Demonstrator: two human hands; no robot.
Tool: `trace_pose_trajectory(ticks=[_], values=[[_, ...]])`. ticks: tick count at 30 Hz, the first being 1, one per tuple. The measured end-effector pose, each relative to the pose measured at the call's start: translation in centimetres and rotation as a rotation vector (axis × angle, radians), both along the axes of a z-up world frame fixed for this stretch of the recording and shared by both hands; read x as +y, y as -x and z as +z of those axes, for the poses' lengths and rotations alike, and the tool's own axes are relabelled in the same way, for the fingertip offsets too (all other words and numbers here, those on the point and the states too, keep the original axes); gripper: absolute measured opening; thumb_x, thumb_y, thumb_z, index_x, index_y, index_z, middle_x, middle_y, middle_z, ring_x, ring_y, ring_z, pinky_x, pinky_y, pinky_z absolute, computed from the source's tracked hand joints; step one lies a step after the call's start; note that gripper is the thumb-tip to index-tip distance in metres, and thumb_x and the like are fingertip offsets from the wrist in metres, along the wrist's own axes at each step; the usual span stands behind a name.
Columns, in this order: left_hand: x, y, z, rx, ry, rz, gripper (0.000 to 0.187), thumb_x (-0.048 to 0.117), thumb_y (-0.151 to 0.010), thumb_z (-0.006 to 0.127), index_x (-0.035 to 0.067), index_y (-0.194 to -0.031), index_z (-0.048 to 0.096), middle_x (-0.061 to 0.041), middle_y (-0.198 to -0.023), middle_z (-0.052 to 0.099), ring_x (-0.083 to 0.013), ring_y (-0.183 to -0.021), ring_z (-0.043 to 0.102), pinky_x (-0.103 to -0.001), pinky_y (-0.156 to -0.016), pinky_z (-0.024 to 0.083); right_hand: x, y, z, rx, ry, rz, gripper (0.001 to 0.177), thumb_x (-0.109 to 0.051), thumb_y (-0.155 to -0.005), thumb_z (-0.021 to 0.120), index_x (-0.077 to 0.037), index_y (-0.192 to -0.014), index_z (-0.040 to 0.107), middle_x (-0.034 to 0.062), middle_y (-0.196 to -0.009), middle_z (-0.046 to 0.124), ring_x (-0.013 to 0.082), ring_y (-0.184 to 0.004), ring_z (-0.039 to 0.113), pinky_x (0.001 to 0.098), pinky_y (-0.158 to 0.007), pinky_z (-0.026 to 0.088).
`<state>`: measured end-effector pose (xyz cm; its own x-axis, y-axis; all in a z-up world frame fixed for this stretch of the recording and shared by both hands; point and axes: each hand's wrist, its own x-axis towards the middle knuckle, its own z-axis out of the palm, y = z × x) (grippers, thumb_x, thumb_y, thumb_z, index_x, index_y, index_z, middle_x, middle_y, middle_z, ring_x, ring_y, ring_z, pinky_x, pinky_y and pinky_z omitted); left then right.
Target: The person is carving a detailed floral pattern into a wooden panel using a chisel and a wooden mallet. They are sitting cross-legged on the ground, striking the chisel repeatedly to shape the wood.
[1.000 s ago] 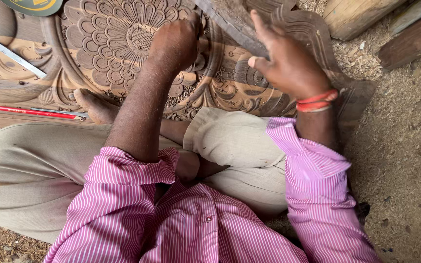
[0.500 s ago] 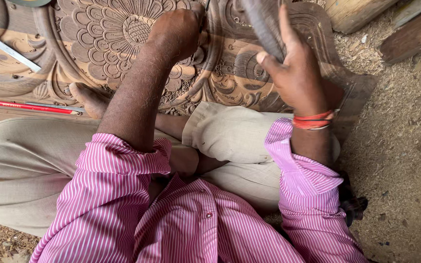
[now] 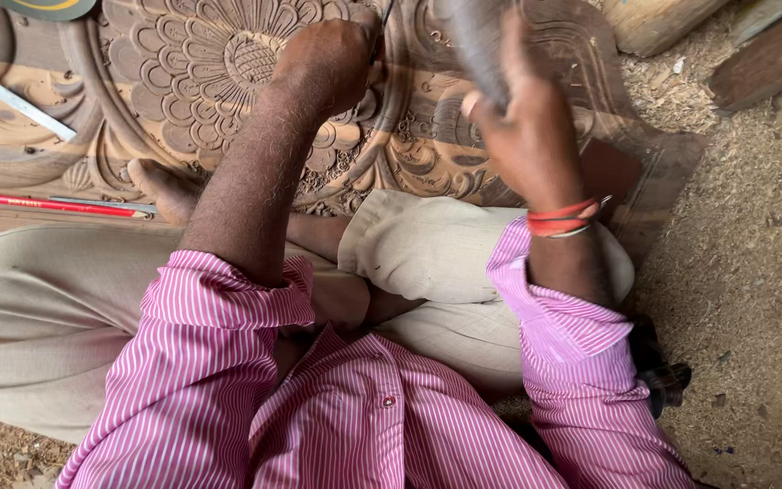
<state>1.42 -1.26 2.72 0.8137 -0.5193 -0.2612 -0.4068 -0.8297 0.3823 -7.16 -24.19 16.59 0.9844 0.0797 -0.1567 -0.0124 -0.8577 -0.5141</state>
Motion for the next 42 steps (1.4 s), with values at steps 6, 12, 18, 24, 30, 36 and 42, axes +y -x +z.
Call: trace_pose_trajectory(ticks=[6,12,18,24,30,36,42], values=[[-0.1,-0.2,-0.3,0.073,-0.042,0.031,0.02,0.015,-0.106,0.058,0.006,-0.124,0.059,-0.017,-0.094,0.072,-0.0259,-0.081,0.073,-0.041,-0.067,0.062,-1.7,0.4,-1.0,0.047,-0.163,0.166,0.085,-0.003,-0.096,0.075,0.006,-0.163,0.023,0.0257,-0.155,0.053,0.029,-0.139,0.06,0.0369,-0.117,0.047],[-0.2,-0.2,0.0,-0.035,-0.091,-0.006,0.028,0.027,-0.102,0.061,0.006,-0.121,0.062,-0.017,-0.091,0.073,-0.0262,-0.079,0.073,-0.042,-0.068,0.061,-1.0,-0.1,-1.4,-0.088,-0.479,0.053,0.075,0.001,-0.103,0.067,0.004,-0.164,0.024,0.0223,-0.155,0.06,0.0222,-0.139,0.063,0.0322,-0.119,0.05],[0.0,0.1,0.2,-0.113,-0.037,-0.006,0.015,0.014,-0.106,0.062,0.008,-0.12,0.066,-0.015,-0.091,0.075,-0.0265,-0.079,0.073,-0.042,-0.066,0.061,-1.0,-0.5,-0.9,0.205,-0.238,0.048,0.084,-0.006,-0.095,0.074,0.002,-0.161,0.023,0.0213,-0.162,0.048,0.0275,-0.12,0.063,0.0339,-0.109,0.049],[-0.6,0.3,0.3,-0.082,-0.074,-0.071,0.025,0.01,-0.095,0.069,0.01,-0.119,0.065,-0.014,-0.092,0.075,-0.0227,-0.076,0.072,-0.039,-0.063,0.061,-0.7,0.3,-1.8,-0.035,-0.45,0.017,0.085,-0.002,-0.099,0.072,0.009,-0.165,0.02,0.0295,-0.165,0.045,0.0315,-0.152,0.051,0.0359,-0.129,0.04],[-0.6,0.5,0.4,-0.011,-0.101,-0.075,0.027,0.006,-0.1,0.066,0.013,-0.126,0.064,-0.014,-0.092,0.074,-0.0195,-0.069,0.071,-0.034,-0.057,0.062,0.2,1.7,-0.4,0.026,-0.438,0.053,0.079,0.002,-0.096,0.07,0.016,-0.157,0.022,0.0333,-0.154,0.047,0.033,-0.141,0.054,0.0377,-0.119,0.046],[-0.8,0.4,0.7,-0.048,-0.112,-0.123,0.034,0.01,-0.093,0.072,0.013,-0.126,0.065,-0.013,-0.095,0.074,-0.0189,-0.072,0.069,-0.034,-0.062,0.061,1.0,3.8,0.6,-0.019,-0.337,-0.065,0.084,-0.003,-0.097,0.074,0.014,-0.16,0.021,0.0246,-0.145,0.062,0.0245,-0.123,0.07,0.0323,-0.104,0.058],[-0.9,0.5,0.3,-0.001,-0.105,-0.111,0.027,0.008,-0.101,0.064,0.012,-0.127,0.064,-0.014,-0.092,0.073,-0.0201,-0.068,0.07,-0.033,-0.056,0.062,1.2,4.6,0.5,0.06,-0.51,-0.177,0.082,-0.002,-0.095,0.073,0.014,-0.158,0.024,0.0237,-0.134,0.067,0.0218,-0.11,0.07,0.0301,-0.093,0.06]])
